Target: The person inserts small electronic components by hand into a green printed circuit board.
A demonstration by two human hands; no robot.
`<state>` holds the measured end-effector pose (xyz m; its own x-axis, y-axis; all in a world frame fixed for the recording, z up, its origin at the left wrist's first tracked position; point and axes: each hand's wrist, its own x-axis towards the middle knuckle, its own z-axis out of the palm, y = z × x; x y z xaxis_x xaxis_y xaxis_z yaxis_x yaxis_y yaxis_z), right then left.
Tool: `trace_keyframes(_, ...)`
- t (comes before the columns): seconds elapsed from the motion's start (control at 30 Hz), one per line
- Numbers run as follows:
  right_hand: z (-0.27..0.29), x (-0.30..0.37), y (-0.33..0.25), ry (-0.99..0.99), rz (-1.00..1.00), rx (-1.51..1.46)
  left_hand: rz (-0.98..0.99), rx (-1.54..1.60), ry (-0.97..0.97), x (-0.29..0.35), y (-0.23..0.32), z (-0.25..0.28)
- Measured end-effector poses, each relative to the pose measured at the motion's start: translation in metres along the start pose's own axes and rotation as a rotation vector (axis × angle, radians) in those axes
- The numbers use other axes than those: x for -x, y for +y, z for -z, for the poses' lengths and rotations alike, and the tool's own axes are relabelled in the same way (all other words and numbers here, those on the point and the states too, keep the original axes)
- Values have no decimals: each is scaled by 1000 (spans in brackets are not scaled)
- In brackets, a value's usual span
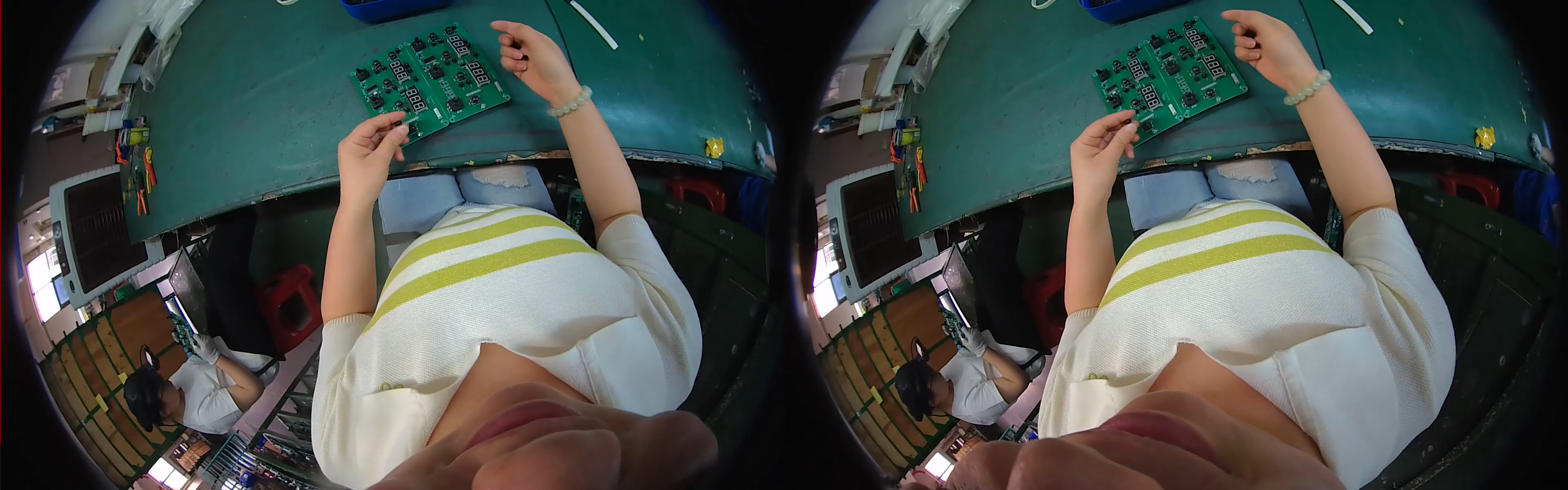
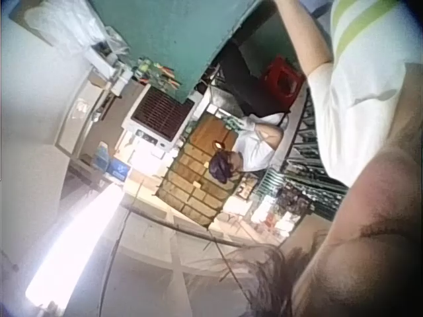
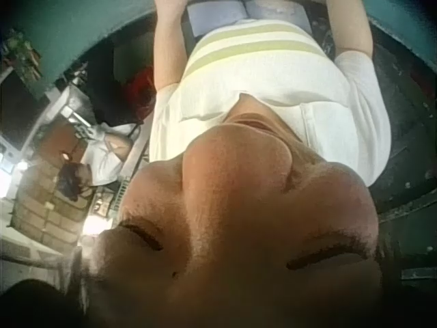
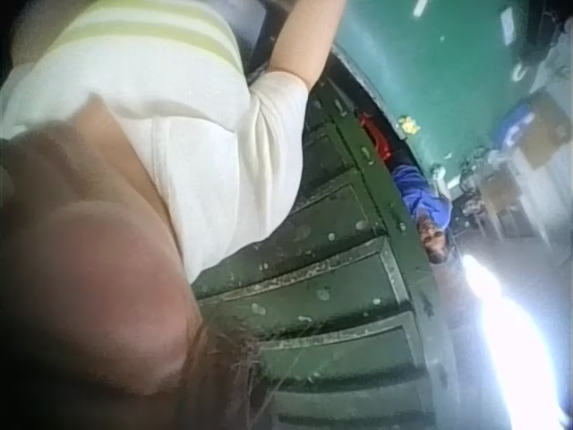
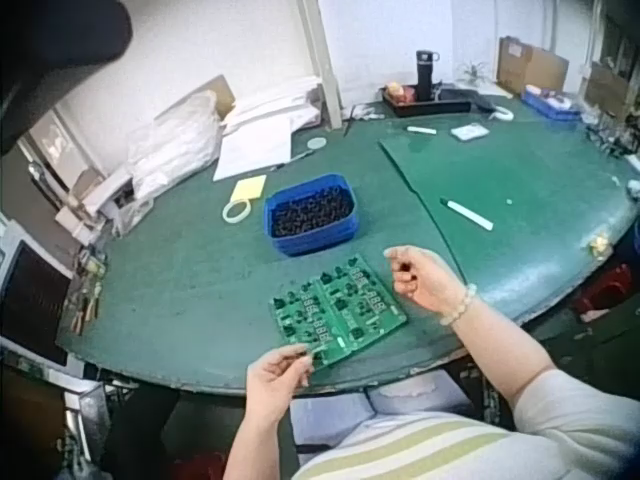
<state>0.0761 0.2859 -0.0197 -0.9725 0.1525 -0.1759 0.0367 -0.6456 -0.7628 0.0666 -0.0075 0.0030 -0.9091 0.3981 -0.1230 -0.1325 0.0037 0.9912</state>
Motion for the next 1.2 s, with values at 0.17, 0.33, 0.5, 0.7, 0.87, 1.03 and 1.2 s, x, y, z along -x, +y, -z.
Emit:
trace_keyframes(0.17, 10, 26, 7, 90, -45, -53, 3, -55, -7, 5, 1, -3)
trace_keyframes(0.33, 10, 42, 10, 100, -49, 66, -646, -836, 52, -1, -7, -8)
trace_keyframes(0.5, 26, 46, 20, -28, -146, -15, -625, -946, -7, -3, -13, -4)
trace_keyframes(0.7, 2, 55, 23, 50, -144, 42, -666, -902, -56, -5, -14, 0)
trace_keyframes(0.87, 12, 58, 21, -49, -110, 52, -718, -943, -84, -7, -13, 0)
trace_keyframes(1.03, 2, 68, 23, 68, -110, 172, -753, -970, -99, -9, -15, 4)
trace_keyframes(1.2, 0, 73, 30, 86, -107, 105, -769, -920, -140, -12, -19, 8)
